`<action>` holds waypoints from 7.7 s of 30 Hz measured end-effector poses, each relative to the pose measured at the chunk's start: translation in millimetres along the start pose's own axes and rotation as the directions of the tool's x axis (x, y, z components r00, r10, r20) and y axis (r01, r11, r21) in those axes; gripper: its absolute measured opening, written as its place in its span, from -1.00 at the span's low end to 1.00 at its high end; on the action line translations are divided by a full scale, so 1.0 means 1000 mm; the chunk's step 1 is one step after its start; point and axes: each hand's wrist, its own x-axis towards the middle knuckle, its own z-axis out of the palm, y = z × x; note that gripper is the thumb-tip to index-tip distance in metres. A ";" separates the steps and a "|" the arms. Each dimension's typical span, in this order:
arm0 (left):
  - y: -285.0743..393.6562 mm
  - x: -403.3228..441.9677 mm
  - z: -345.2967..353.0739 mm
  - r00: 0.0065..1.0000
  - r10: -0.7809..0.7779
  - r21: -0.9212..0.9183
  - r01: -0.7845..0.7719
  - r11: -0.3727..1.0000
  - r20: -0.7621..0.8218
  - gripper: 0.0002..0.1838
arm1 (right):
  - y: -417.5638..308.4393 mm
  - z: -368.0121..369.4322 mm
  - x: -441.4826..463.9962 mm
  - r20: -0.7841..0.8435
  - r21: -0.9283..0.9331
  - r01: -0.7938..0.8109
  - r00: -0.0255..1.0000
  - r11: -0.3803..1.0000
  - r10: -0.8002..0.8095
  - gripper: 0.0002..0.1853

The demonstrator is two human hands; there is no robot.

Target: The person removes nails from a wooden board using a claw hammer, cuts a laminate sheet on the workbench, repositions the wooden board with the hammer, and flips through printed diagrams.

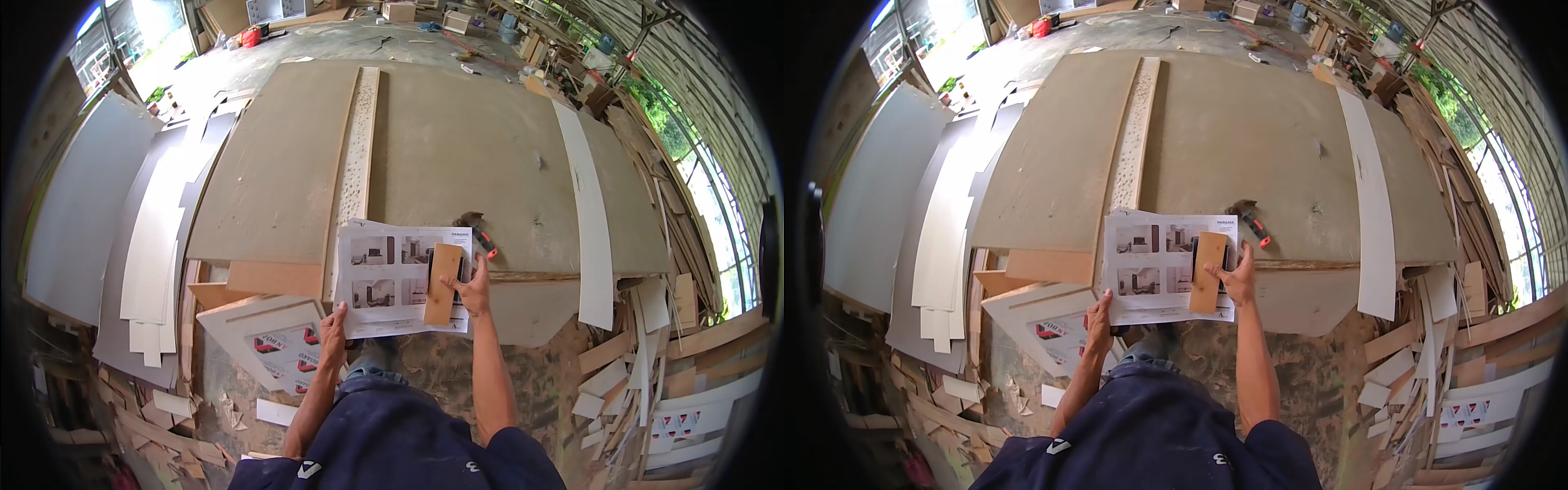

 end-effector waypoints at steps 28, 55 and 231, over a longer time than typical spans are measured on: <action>-0.011 0.115 0.157 0.849 0.020 0.374 0.212 0.903 -0.529 -0.74 | 0.065 -0.018 0.141 0.173 -0.924 0.167 0.985 0.345 -0.015 0.01; -0.056 0.097 0.191 0.740 0.203 0.267 -0.034 0.963 -0.642 -0.85 | 0.101 -0.189 0.228 -0.140 -0.939 -0.071 0.972 0.336 -0.187 -0.28; -0.031 0.137 0.258 0.953 -0.271 0.145 0.251 0.957 0.137 -0.61 | 0.127 -0.198 0.213 -0.405 -0.634 -0.375 0.906 0.677 0.123 -0.54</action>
